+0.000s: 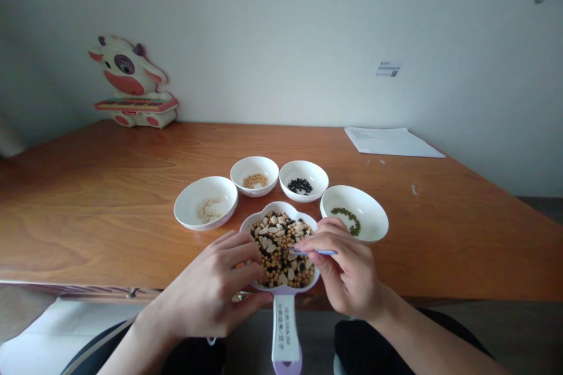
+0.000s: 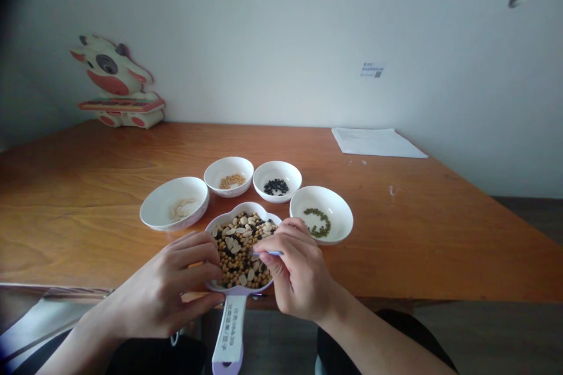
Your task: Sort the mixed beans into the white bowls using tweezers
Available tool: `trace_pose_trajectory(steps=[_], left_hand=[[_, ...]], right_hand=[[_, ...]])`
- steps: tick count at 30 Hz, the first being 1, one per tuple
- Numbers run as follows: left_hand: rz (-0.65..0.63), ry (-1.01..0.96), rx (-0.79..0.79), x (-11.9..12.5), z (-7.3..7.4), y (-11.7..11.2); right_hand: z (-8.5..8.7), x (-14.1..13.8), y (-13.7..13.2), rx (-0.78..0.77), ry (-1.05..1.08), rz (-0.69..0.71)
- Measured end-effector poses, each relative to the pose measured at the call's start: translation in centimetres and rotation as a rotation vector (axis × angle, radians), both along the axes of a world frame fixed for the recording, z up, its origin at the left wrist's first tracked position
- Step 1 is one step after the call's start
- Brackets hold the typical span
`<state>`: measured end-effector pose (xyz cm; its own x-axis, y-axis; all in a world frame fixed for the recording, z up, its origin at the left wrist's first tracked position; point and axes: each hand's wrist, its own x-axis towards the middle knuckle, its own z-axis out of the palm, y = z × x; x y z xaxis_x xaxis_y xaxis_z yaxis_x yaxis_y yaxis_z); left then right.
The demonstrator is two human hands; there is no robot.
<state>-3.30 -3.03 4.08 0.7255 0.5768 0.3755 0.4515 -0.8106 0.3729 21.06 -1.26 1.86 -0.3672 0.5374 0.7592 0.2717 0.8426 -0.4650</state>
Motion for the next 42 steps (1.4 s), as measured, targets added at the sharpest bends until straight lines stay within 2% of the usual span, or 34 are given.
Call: trace_pose_trajectory(steps=[4, 11, 17, 27, 32, 42], left_hand=[[0.009, 0.024, -0.033, -0.05, -0.06, 0.06], [0.014, 0.036, -0.05, 0.01, 0.16, -0.03], [0.013, 0.01, -0.017, 0.28, 0.25, -0.01], [0.036, -0.008, -0.034, -0.63, 0.86, 0.48], [0.074, -0.034, 0.038, -0.58, 0.71, 0.64], [0.126, -0.035, 0.007, -0.32, 0.26, 0.74]], right_hand=[[0.12, -0.07, -0.32, -0.004, 0.022, 0.063], [0.06, 0.02, -0.38, -0.038, 0.043, 0.073], [-0.08, -0.23, -0.52, -0.046, 0.025, 0.128], [-0.54, -0.23, -0.31, -0.051, -0.019, 0.025], [-0.42, -0.15, -0.37, -0.034, -0.002, 0.025], [-0.54, -0.37, -0.55, -0.021, -0.018, 0.042]])
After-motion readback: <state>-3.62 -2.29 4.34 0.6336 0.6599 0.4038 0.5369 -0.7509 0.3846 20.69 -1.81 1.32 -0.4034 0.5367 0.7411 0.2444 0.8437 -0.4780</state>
